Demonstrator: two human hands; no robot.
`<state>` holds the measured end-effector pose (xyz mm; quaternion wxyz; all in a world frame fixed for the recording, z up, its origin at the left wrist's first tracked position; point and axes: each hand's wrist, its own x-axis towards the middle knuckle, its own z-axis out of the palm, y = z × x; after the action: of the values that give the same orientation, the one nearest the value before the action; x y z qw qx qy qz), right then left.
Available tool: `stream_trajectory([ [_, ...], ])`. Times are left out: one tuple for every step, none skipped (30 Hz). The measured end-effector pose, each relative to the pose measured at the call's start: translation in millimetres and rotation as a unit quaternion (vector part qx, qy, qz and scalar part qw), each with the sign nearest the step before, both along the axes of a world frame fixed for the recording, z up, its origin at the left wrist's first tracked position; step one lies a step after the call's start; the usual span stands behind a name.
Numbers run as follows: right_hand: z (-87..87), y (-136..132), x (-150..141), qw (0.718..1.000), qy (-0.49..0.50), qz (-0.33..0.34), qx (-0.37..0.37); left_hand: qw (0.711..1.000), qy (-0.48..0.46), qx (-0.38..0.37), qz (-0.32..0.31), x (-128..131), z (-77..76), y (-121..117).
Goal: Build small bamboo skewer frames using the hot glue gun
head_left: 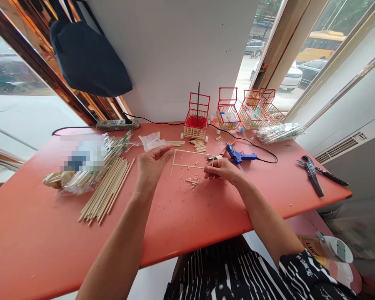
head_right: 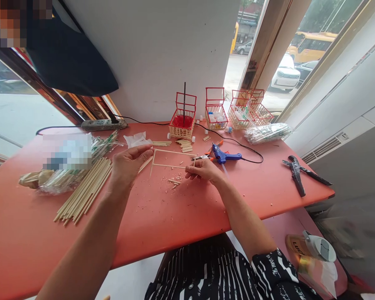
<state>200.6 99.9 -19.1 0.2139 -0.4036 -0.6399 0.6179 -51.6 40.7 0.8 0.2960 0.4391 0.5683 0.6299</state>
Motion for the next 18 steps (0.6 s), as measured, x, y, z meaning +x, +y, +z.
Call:
stream_trajectory([
  [0.8, -1.0, -0.7, 1.000, -0.002, 0.002, 0.000, 1.000, 0.022, 0.002, 0.011, 2.1, 2.0, -1.0],
  [1.8, -1.9, -1.4, 1.000, -0.004, 0.002, 0.000, 0.999, 0.042, 0.001, 0.021, 4.2, 4.0, -2.0],
  [2.8, -2.7, -2.0, 1.000, -0.007, 0.000, -0.002, 0.998, 0.061, -0.002, 0.030, 6.1, 5.6, -2.8],
  [3.7, -3.4, -2.6, 1.000, -0.011, -0.001, -0.003, 0.996, 0.077, -0.006, 0.037, 7.7, 6.6, -3.4],
  [4.5, -3.9, -3.0, 1.000, -0.013, -0.001, -0.003, 0.995, 0.091, -0.009, 0.042, 8.9, 6.9, -3.7],
  [5.0, -4.2, -3.3, 1.000, -0.014, 0.000, -0.003, 0.994, 0.103, -0.011, 0.046, 9.7, 6.6, -3.8],
  [5.2, -4.4, -3.6, 1.000, -0.015, 0.002, -0.003, 0.992, 0.115, -0.011, 0.049, 10.1, 5.8, -3.7],
  [5.2, -4.4, -3.7, 1.000, -0.015, 0.004, -0.002, 0.991, 0.124, -0.010, 0.051, 10.2, 4.6, -3.6],
  [5.0, -4.4, -3.8, 1.000, -0.014, 0.006, -0.001, 0.990, 0.132, -0.009, 0.053, 10.1, 3.2, -3.4],
  [4.7, -4.3, -3.9, 1.000, -0.015, 0.007, -0.001, 0.989, 0.138, -0.008, 0.054, 9.9, 1.9, -3.4],
  [4.3, -4.3, -3.9, 1.000, -0.015, 0.007, 0.000, 0.988, 0.141, -0.007, 0.055, 9.8, 0.8, -3.4],
  [3.8, -4.2, -4.0, 1.000, -0.016, 0.008, 0.001, 0.988, 0.142, -0.008, 0.055, 9.7, 0.0, -3.6],
  [3.4, -4.1, -4.0, 1.000, -0.017, 0.008, 0.001, 0.988, 0.143, -0.010, 0.057, 9.8, -0.5, -3.9],
  [3.0, -4.0, -3.9, 1.000, -0.017, 0.009, 0.002, 0.988, 0.144, -0.012, 0.059, 10.0, -0.7, -4.2],
  [2.7, -3.9, -3.9, 1.000, -0.018, 0.009, 0.002, 0.987, 0.146, -0.014, 0.060, 10.2, -0.8, -4.6],
  [2.4, -3.7, -3.8, 1.000, -0.019, 0.009, 0.002, 0.987, 0.148, -0.016, 0.061, 10.3, -0.7, -4.8],
  [2.3, -3.5, -3.7, 1.000, -0.020, 0.010, 0.003, 0.987, 0.149, -0.016, 0.062, 10.1, -0.8, -4.9],
  [2.2, -3.3, -3.6, 1.000, -0.021, 0.010, 0.003, 0.987, 0.150, -0.015, 0.060, 9.7, -0.9, -4.6],
])
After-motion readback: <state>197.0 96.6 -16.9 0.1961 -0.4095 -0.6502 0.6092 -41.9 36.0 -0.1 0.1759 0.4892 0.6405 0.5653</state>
